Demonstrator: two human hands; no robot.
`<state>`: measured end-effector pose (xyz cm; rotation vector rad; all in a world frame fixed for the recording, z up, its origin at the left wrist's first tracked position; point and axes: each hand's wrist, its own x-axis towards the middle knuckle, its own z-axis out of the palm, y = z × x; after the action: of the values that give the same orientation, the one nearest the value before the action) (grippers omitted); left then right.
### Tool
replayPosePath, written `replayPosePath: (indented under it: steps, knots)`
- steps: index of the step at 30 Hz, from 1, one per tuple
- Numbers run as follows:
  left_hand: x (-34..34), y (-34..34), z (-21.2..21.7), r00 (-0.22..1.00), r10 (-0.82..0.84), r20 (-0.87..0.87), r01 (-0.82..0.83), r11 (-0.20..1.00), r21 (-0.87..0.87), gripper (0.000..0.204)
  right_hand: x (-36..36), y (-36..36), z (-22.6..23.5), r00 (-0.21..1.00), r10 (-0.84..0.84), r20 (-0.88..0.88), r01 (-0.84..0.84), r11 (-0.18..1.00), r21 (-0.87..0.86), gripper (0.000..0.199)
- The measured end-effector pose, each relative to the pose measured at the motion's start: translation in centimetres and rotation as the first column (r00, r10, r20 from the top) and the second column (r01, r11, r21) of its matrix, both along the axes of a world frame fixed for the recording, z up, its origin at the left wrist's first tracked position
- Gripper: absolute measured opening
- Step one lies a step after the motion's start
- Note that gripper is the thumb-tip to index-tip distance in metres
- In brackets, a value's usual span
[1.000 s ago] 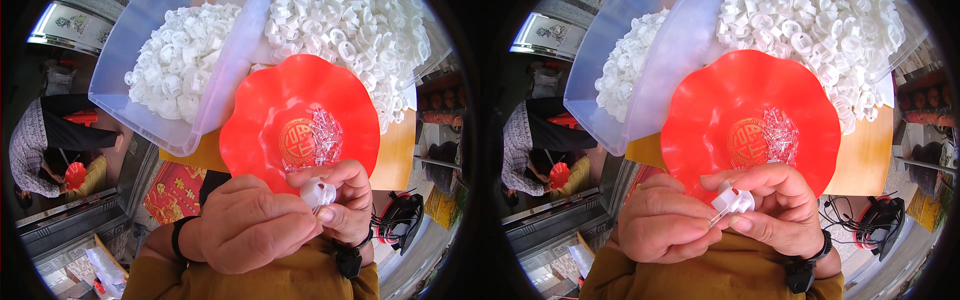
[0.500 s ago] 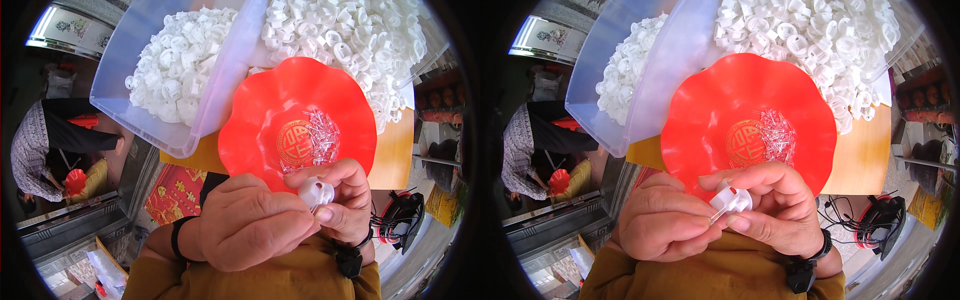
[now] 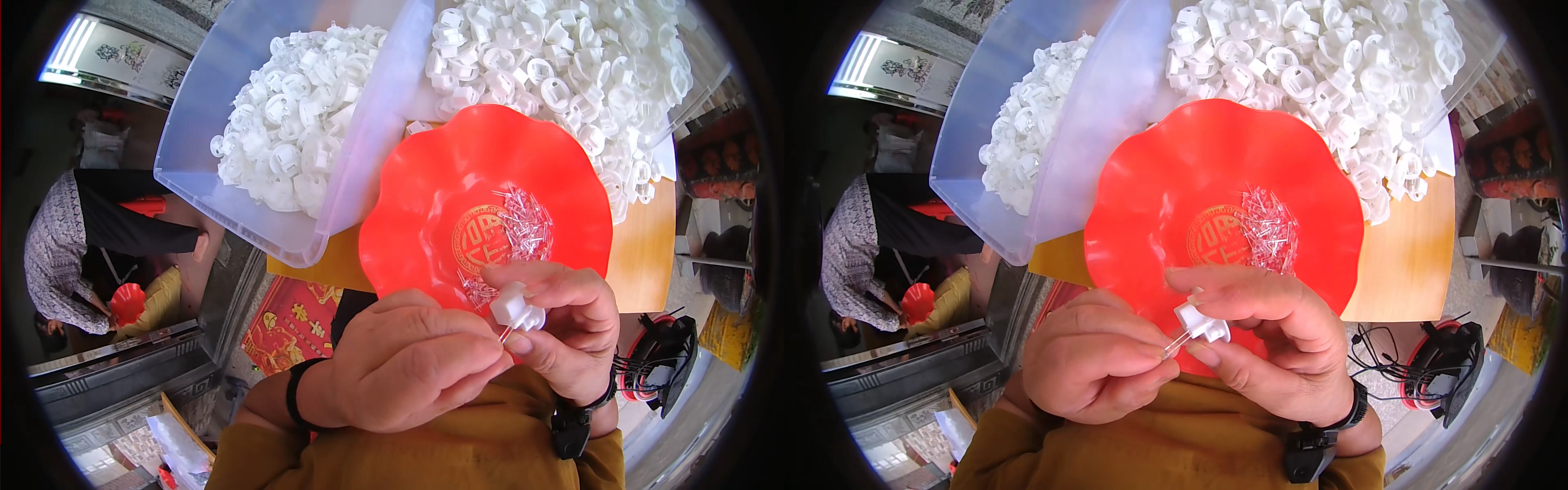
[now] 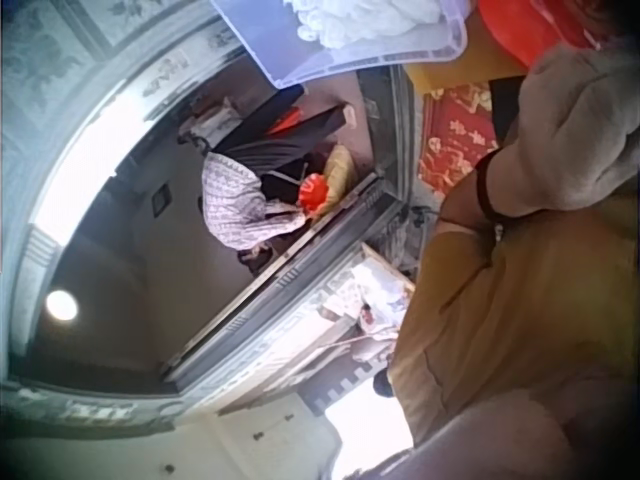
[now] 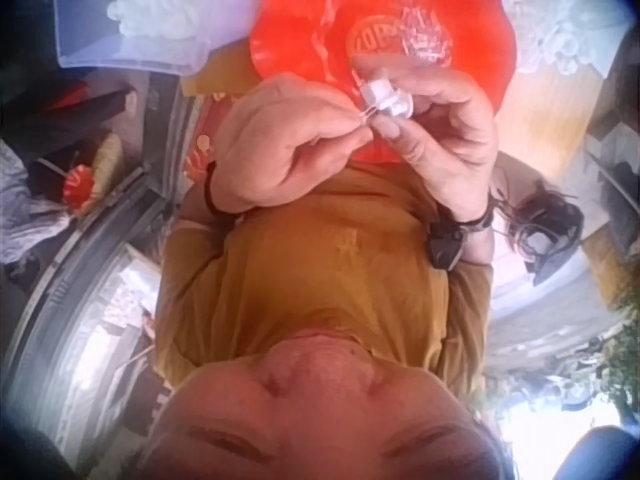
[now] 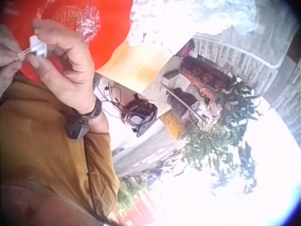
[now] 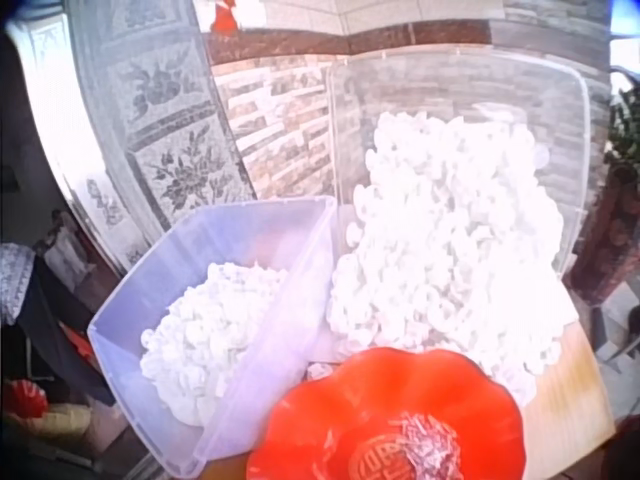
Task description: Assembling small metal pins into white plastic caps.
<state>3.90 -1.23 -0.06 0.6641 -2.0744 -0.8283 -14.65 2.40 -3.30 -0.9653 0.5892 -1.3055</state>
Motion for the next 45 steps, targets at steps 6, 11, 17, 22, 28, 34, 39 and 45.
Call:
replayPosePath:
  steps: [6,11,17,22,28,34,39,45]
  knots:
    - [0.3,-0.2,0.2,0.994,-0.049,-0.098,0.071,0.969,0.238,0.02,-0.4,-0.7,-0.1,0.996,-0.01,-0.093,0.0,0.994,-0.113,0.037]
    - [0.3,-0.8,-0.1,0.989,-0.083,-0.12,0.107,0.972,0.208,0.019,-0.4,-0.6,0.2,0.999,0.046,0.006,-0.046,0.998,-0.05,0.037]
    - [0.6,-0.8,-0.5,0.976,-0.115,-0.183,0.159,0.955,0.25,0.021,-0.5,-0.3,-0.4,0.988,0.097,0.12,-0.093,0.995,-0.036,0.038]
    - [0.3,-0.6,-0.4,0.987,-0.124,-0.105,0.137,0.983,0.125,0.021,-0.6,-0.2,-0.5,0.986,0.091,0.137,-0.09,0.996,-0.012,0.038]
    - [0.2,-0.3,-0.2,0.993,-0.052,-0.103,0.073,0.975,0.21,0.021,-0.7,-0.2,-0.6,0.996,0.064,0.054,-0.062,0.997,-0.044,0.037]
    - [0.3,-0.2,0.1,0.994,-0.09,-0.053,0.098,0.979,0.176,0.025,-0.9,0.0,-0.8,0.993,0.096,0.069,-0.091,0.993,-0.07,0.038]
    - [-0.1,0.2,-0.1,0.996,-0.063,-0.061,0.07,0.992,0.105,0.035,-0.6,0.3,-0.9,0.972,0.122,0.199,-0.124,0.992,-0.006,0.039]
    - [-0.2,0.5,-0.1,0.997,-0.077,0.0,0.077,0.997,0.027,0.033,-0.4,0.9,-1.5,0.95,0.13,0.282,-0.153,0.986,0.061,0.035]
